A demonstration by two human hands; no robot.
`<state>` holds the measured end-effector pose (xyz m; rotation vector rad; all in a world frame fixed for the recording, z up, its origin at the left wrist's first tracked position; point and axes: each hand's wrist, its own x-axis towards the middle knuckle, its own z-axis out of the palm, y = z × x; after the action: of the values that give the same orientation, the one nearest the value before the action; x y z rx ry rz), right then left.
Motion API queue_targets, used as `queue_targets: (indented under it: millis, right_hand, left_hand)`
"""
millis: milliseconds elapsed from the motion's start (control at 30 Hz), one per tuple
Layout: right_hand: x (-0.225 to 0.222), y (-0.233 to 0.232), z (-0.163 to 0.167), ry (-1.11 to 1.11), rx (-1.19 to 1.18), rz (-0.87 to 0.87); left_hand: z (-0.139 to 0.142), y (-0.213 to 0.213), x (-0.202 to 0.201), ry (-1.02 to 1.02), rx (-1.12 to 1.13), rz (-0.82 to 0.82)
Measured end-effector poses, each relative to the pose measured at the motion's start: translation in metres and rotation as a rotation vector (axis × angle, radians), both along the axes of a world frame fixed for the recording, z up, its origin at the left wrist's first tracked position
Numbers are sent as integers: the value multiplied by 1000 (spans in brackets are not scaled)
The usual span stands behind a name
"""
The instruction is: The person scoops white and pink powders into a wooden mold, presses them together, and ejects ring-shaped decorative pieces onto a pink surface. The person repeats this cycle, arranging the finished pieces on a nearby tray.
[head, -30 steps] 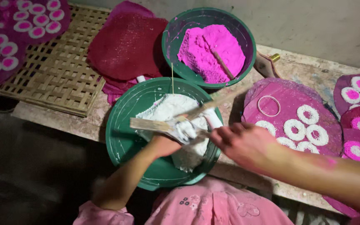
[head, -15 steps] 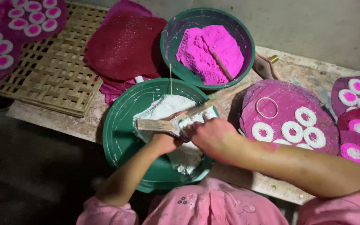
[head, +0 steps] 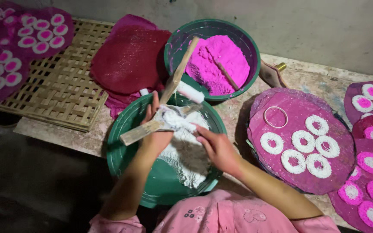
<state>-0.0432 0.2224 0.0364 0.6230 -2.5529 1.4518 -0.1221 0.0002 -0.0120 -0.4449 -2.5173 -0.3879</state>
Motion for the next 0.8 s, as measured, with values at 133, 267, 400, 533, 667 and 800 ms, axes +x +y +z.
queue_targets:
  millis: [133, 267, 400, 533, 667, 800]
  right_hand:
    - [21, 17, -21, -343, 233, 77]
    - [32, 29, -26, -292, 172, 409]
    - [35, 63, -18, -235, 136, 362]
    - [48, 128, 4, -154, -488, 67]
    - [88, 181, 19, -179, -1270, 183]
    - [142, 242, 36, -200, -1280, -52]
  left_hand:
    - [2, -20, -22, -121, 421, -24]
    - [6, -31, -33, -638, 952, 91]
    - [-8, 15, 4, -804, 1473, -395]
    - [-19, 109, 66, -1524, 1588, -843]
    - [-1, 202, 113, -2138, 1363, -982]
    - [33, 253, 113, -1593, 699, -1181]
